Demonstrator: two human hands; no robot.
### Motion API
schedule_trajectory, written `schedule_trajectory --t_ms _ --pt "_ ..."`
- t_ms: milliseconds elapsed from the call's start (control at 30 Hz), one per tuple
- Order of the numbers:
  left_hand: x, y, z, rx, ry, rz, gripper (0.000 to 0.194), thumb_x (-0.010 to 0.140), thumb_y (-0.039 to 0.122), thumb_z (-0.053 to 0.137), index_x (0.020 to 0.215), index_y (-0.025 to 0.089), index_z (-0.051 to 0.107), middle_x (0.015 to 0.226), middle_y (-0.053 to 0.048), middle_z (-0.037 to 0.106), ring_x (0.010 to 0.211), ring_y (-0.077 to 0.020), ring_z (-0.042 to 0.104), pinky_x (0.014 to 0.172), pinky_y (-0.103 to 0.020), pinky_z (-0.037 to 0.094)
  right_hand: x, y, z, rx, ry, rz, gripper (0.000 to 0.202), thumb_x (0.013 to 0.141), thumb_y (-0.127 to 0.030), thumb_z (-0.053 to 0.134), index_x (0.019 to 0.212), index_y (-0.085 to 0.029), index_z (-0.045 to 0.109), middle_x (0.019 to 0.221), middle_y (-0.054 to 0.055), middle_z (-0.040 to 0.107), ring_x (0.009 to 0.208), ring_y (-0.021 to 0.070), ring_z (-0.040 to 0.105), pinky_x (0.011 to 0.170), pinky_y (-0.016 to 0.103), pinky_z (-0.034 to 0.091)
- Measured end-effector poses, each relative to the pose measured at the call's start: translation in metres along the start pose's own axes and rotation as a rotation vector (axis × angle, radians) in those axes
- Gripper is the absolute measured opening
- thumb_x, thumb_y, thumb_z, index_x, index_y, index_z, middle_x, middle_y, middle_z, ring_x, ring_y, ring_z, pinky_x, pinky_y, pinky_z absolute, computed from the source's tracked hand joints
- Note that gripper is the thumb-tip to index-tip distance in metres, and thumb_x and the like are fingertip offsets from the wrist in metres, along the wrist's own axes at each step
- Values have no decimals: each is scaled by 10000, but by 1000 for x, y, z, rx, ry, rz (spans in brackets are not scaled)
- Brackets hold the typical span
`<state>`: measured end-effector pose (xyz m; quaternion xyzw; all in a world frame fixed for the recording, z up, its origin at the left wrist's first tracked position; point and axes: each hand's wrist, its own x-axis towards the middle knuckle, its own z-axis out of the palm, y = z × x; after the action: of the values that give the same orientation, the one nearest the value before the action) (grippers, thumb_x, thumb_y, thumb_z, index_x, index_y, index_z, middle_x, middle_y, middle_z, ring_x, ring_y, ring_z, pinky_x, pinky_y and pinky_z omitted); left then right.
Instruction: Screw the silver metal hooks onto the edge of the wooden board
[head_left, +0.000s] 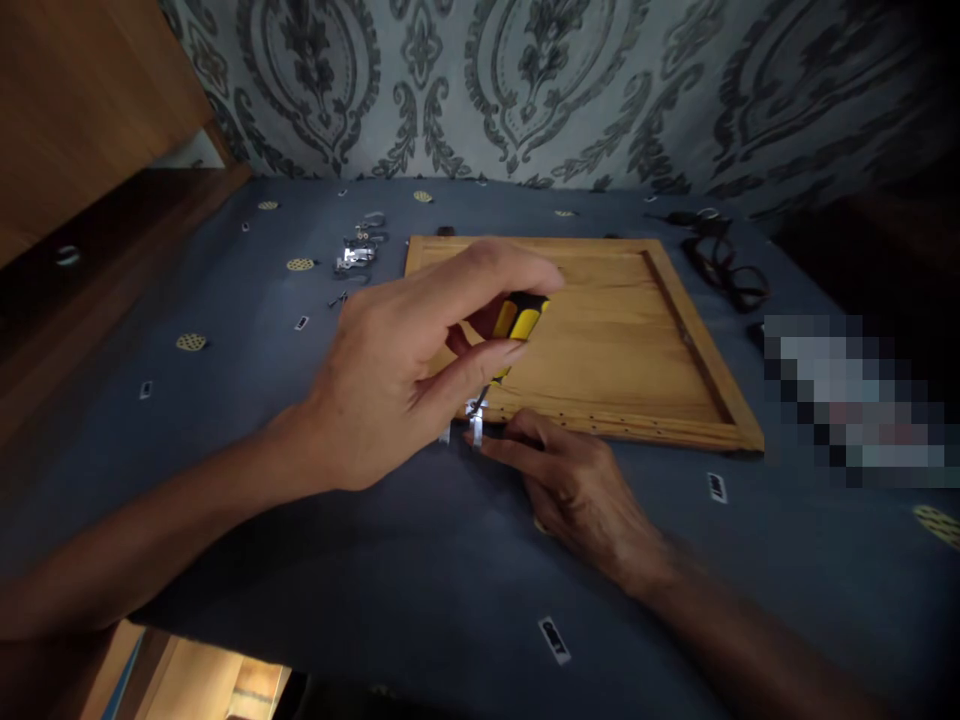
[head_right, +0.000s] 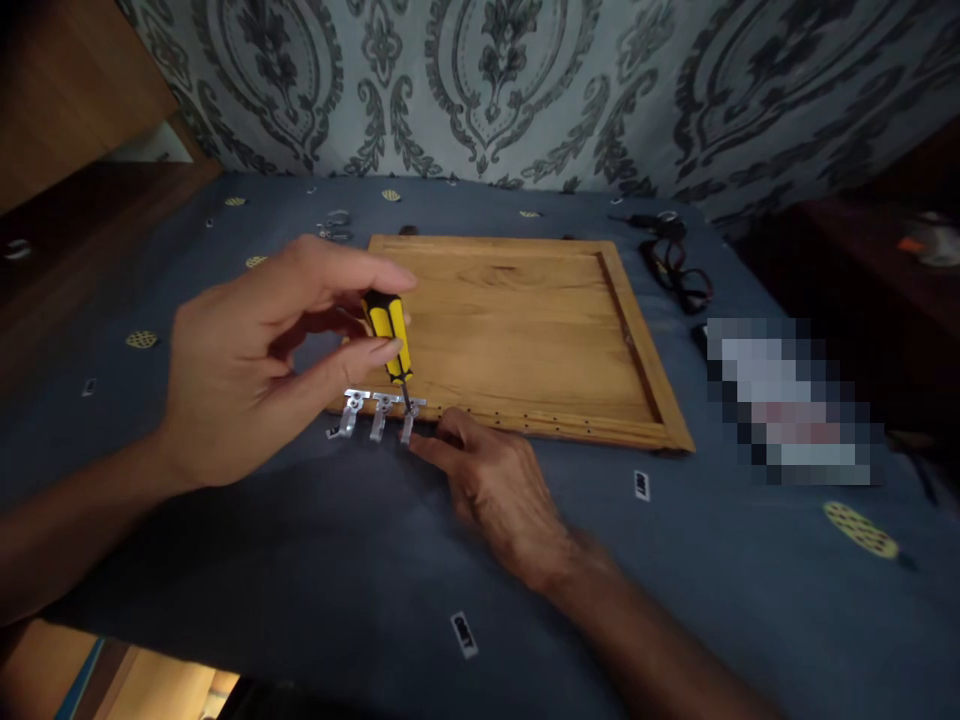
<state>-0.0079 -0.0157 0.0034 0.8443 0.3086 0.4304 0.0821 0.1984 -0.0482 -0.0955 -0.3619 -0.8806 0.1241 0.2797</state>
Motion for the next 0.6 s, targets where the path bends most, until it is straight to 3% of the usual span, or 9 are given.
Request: schedule_trajectory --t_ms 233,467,600 --pt "4 4 3 -89 26 -76 124 847 178 656 966 186 622 962 2 668 815 -84 615 674 -171 596 1 -2 -1 35 -19 41 323 930 -125 412 1002 -229 708 702 -10 567 566 96 523 519 213 418" --pt "10 12 4 15 -30 -40 182 873 118 608 1032 199 645 1013 33 707 880 -66 658 739 -149 585 2 -1 -1 -29 13 -29 346 908 -78 411 1018 -215 708 701 -3 554 563 97 506 509 212 388" --pt "10 13 6 58 -29 -24 198 867 103 602 1033 205 639 978 41 712 789 -54 655 700 -151 579 3 -1 -1 -76 45 -59 382 869 -33 410 1009 -213 717 767 16 607 582 100 535 508 221 376"
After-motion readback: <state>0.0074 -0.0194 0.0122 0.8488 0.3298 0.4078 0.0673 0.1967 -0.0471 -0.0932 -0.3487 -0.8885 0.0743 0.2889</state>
